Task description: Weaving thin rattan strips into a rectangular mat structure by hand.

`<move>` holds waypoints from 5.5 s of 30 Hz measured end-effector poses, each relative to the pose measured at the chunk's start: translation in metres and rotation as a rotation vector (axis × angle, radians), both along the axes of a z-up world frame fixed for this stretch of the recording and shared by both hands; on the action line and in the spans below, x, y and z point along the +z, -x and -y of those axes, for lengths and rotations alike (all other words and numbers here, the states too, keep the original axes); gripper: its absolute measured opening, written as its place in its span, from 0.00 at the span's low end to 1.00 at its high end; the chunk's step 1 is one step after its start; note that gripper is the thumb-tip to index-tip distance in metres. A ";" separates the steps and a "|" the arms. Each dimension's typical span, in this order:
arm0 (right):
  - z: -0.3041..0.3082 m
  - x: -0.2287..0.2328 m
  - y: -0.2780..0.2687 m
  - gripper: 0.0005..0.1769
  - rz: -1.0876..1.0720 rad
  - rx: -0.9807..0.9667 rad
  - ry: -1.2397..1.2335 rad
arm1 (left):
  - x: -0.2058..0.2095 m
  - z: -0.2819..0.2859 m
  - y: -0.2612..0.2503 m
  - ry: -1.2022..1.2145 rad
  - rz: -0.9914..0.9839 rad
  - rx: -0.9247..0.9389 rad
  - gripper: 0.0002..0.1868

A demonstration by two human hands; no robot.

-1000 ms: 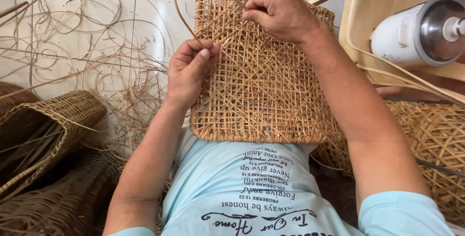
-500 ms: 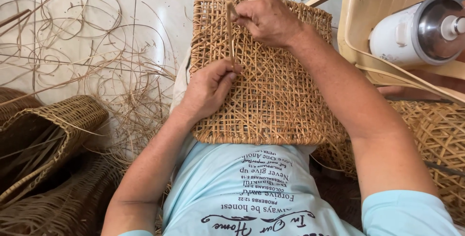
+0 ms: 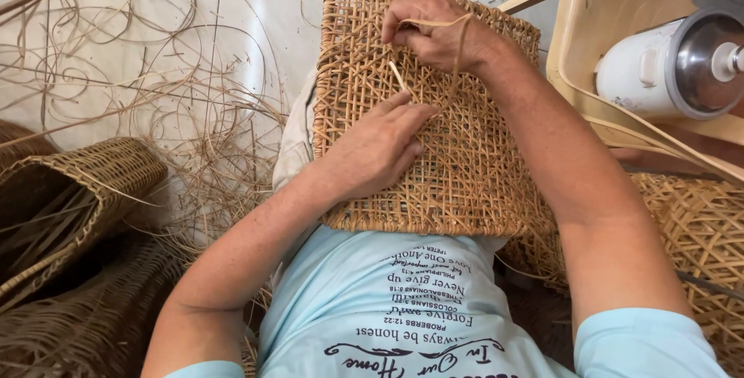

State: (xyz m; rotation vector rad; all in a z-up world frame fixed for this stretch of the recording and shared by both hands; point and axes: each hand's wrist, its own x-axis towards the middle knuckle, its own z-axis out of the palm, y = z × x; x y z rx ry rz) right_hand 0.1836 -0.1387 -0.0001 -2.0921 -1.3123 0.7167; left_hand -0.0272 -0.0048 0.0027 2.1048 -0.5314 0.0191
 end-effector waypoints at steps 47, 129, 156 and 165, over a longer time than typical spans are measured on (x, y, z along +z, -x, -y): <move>-0.070 0.042 0.020 0.14 -0.123 -0.114 0.470 | 0.005 0.008 -0.009 0.154 -0.079 -0.031 0.38; 0.022 -0.052 0.039 0.12 0.141 -0.362 -0.413 | 0.006 0.010 -0.005 -0.121 0.156 0.071 0.24; 0.024 -0.062 0.041 0.14 -0.030 -0.457 -0.411 | -0.034 -0.050 -0.068 -0.545 0.237 0.350 0.11; 0.023 -0.070 0.040 0.15 0.020 -0.434 -0.462 | -0.036 -0.043 -0.084 -0.789 0.197 0.269 0.12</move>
